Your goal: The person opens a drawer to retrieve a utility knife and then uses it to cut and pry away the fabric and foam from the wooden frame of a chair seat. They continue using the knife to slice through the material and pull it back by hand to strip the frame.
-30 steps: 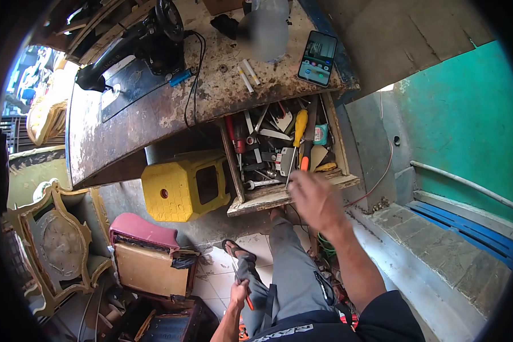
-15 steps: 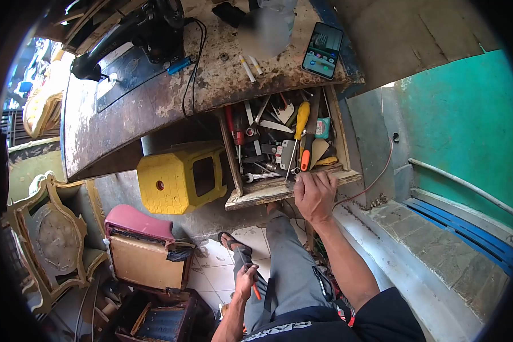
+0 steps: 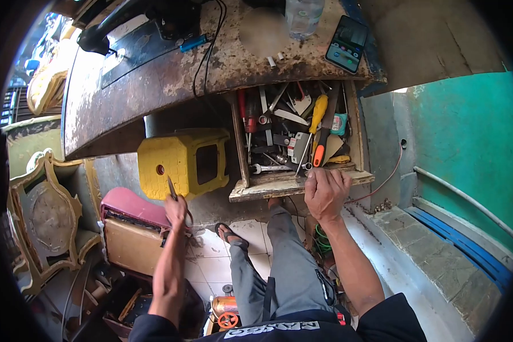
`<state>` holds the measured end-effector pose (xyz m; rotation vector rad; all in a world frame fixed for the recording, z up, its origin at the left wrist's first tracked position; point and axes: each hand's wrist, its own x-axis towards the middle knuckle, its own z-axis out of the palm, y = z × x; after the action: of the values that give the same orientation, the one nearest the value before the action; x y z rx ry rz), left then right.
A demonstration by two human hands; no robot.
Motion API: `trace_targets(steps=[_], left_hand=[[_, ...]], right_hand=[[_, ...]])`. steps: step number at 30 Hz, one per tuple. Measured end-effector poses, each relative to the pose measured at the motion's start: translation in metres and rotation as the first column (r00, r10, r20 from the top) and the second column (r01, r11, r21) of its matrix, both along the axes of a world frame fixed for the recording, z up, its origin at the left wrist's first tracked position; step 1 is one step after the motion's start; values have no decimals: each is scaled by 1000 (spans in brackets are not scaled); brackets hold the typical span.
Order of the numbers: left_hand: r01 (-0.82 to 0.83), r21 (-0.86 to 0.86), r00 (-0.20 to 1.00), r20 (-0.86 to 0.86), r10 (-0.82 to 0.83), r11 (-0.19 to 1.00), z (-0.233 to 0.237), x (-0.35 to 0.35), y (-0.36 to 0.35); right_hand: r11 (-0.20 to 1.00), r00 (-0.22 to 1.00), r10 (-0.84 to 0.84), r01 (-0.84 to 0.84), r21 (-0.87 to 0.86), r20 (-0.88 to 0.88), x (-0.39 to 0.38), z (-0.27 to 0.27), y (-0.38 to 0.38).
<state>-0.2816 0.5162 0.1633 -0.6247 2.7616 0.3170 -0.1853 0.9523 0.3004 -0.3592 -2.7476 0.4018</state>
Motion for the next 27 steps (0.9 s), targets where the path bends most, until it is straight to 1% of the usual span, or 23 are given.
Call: trace_targets(steps=[2,4,5,7,8,9,10,11,12,13,14,15,16,17,19,20,21,22,23,24,26,27], left_hand=[[115,-104,993,2,-115,988,-20,-46,-27],[104,-31,993,51,-103,994,-2,-72,-24],[106,-27,993,52,-104,994,1,-74,-19],[146,-200,988,87,-131,969,2,-74,-9],[152,-195,987,85,-137,969,-1,-71,-4],[277,-156,958,-26,-285,948,-14,-60,-7],[401,-134,898,-139,-418,906,-25,-48,-12],[439,-93,871,-199,-449,894,-30,-29,-5],[428,-48,882,-196,-429,902,-28,-3,11],[435,65,891,-177,-419,898,-26,24,22],[427,231,901,-198,-387,874,-31,57,29],[411,312,912,-146,-384,857,-35,96,35],[310,428,946,-46,-322,849,-36,136,42],[124,492,900,310,-307,862,-28,159,51],[198,423,765,498,-409,884,-37,251,49],[223,408,644,620,-448,885,-54,303,36],[133,391,489,774,-403,911,-50,337,38],[79,419,415,811,-412,905,-15,343,45],[83,443,349,826,-442,893,-9,361,40],[115,440,297,840,-454,891,12,361,47],[95,438,353,825,-441,894,25,352,52],[100,437,353,824,-442,894,16,349,48]], right_hand=[[1000,1000,10,-10,6,-1,0,-2,1],[1000,1000,5,-5,13,-5,0,-2,1],[1000,1000,10,-10,9,-7,-1,-1,1],[1000,1000,8,-8,7,-5,0,0,0],[1000,1000,11,-11,14,-10,0,0,1],[1000,1000,14,-14,18,-15,-1,1,1],[1000,1000,8,-8,17,-15,-1,2,1],[1000,1000,4,-4,12,-7,-1,3,1],[1000,1000,-1,1,6,-1,-2,3,0],[1000,1000,-9,9,1,-5,-3,2,1],[1000,1000,-9,9,0,-5,-2,1,1],[1000,1000,-7,7,0,-5,-2,1,1],[1000,1000,-13,13,-6,-7,-2,0,1],[1000,1000,-17,17,-13,-4,-3,1,0],[999,1000,-25,25,-20,-3,-4,2,0],[999,999,-33,33,-28,1,-5,2,0],[999,999,-40,41,-36,7,-6,3,-1],[998,999,-44,44,-37,8,-6,4,-1],[998,999,-38,39,-41,14,-6,5,-1],[998,999,-32,33,-45,21,-6,6,-1],[998,999,-37,38,-45,18,-5,5,0],[998,999,-40,41,-45,18,-5,5,-1]])
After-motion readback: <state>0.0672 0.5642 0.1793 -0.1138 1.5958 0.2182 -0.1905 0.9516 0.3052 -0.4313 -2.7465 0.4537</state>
